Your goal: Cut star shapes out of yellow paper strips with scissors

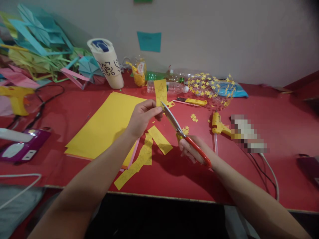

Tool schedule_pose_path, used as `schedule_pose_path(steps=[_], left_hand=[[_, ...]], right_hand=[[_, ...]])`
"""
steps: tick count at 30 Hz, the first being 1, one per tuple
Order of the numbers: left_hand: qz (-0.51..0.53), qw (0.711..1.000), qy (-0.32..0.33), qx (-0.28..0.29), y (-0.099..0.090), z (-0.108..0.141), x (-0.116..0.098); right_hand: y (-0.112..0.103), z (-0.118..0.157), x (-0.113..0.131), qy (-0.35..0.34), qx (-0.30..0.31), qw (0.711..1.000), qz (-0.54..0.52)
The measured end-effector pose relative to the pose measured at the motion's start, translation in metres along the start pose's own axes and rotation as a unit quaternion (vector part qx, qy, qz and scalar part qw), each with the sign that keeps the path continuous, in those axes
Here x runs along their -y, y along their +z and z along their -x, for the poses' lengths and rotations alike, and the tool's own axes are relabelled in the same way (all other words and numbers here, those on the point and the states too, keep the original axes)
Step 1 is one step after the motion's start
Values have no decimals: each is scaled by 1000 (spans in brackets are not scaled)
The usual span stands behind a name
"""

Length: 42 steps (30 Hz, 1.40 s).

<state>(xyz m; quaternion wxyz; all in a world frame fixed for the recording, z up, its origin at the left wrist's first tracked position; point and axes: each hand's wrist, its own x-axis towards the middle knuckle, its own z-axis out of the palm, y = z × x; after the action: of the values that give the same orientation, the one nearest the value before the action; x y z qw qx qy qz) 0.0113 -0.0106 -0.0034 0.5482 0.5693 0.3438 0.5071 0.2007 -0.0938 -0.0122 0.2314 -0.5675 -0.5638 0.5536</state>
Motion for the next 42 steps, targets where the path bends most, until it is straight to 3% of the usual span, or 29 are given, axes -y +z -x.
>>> schedule_pose_path(steps=[16,34,42], left_hand=[[7,1000,-14,4,-2,-1,0],[20,999,-9,-35,-4,-5,-3],[11,1000,-14,20,-7,-4,-8]], right_hand=[[-1,0,3,5,-3,1000,-12],[-5,-2,0,-14,-8,1000,7],[-7,-3,-2,-24,7,999,25]])
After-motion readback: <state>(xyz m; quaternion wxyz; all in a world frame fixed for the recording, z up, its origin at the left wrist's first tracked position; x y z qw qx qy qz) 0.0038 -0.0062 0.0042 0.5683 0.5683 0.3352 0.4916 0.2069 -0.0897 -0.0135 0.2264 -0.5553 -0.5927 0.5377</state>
